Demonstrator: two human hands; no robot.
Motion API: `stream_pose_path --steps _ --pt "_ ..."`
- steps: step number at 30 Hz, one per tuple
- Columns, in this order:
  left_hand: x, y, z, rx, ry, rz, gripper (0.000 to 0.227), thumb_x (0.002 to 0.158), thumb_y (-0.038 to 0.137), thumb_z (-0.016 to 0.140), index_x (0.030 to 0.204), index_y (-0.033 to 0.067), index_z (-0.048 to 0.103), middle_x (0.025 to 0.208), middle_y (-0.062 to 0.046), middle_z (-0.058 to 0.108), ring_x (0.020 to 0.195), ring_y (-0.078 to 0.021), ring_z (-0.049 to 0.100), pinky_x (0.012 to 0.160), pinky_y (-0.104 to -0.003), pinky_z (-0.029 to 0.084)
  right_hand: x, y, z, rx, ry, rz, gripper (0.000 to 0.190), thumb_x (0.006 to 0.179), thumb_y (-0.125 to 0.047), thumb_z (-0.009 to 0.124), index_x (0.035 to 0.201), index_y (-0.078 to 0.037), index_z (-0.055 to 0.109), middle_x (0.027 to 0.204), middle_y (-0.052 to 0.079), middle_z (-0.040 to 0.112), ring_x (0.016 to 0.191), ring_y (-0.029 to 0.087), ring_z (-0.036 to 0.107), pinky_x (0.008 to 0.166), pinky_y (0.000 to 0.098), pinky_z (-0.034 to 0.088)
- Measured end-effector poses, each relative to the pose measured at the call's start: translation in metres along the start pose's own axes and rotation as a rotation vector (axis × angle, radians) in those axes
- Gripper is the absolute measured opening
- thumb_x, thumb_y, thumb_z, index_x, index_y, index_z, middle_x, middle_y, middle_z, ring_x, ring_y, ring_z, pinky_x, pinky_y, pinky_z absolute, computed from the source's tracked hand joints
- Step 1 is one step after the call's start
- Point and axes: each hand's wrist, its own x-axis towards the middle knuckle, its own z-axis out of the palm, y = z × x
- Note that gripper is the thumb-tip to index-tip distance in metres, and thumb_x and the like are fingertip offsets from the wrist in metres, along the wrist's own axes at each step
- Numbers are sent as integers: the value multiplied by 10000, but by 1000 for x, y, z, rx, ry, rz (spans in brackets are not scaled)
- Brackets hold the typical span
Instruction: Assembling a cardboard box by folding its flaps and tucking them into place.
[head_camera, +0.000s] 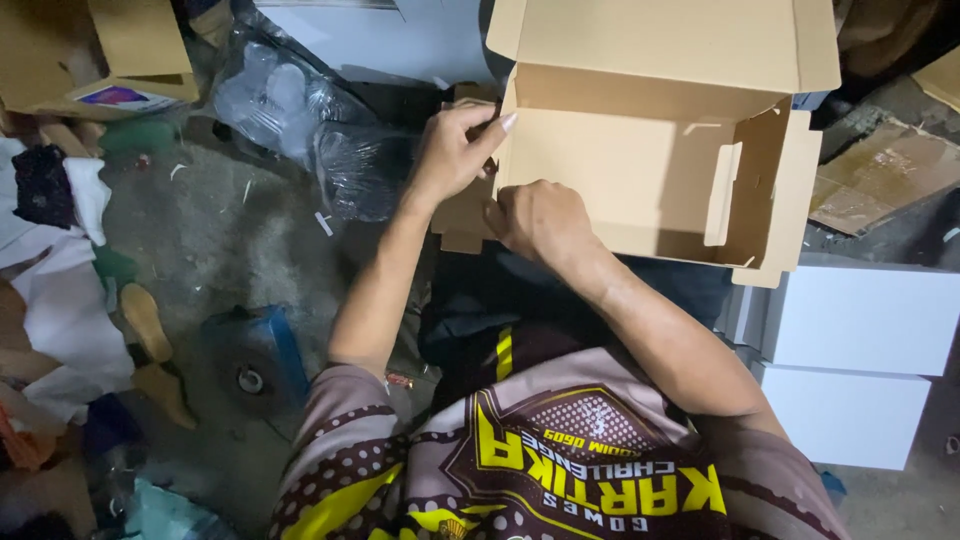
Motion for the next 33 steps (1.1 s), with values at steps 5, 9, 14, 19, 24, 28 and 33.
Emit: stream_pose_path --steps 5,9,14,19,24,28,33 --pt "-10 2 -2 -345 -28 -231 371 946 281 760 1198 11 726 983 -130 715 634 -217 730 460 -266 623 6 7 13 -104 -29 35 356 912 -390 547 754 -136 741 634 160 704 721 378 768 607 471 616" --pt "-15 -50 13 -347 7 -312 557 921 424 810 1287 24 684 1079 -182 708 760 -194 731 456 -196 597 -2 -9 -11 19 28 12 288 851 -277 605 695 -87 756 601 192 689 700 408 757 613 489 602" --pt "-25 -44 17 -224 -3 -431 935 839 640 831 1403 -59 572 1422 -338 553 1375 -453 486 1152 -475 432 1 7 14 5 112 -47 264 819 -291 647 630 -119 717 571 165 675 652 394 751 575 491 585" --pt "-21 -55 25 -239 65 -330 446 855 584 836 1007 172 759 907 -11 684 882 -101 602 754 -269 519 0 6 16 -37 66 -8 283 863 -219 590 694 -79 768 618 185 706 725 429 759 685 491 607" --pt "-27 -74 21 -405 74 -400 450 856 500 870 1074 125 748 965 -21 663 917 -118 562 802 -262 520 -1 0 -1 111 53 72 431 954 -405 544 798 -75 773 679 239 701 772 479 736 707 541 583" --pt "-28 -107 27 -576 57 -517 651 864 410 907 1304 12 641 1060 -92 655 931 -125 626 709 -250 623 -3 -1 0 112 59 112 404 975 -411 554 815 -118 782 681 211 710 780 471 741 720 540 583" --pt "-21 -90 22 -575 16 -492 417 867 406 870 1100 106 699 838 -34 675 606 -106 703 473 -223 622 4 9 21 11 132 16 294 859 -291 578 663 -132 729 594 140 687 682 410 749 624 504 594"
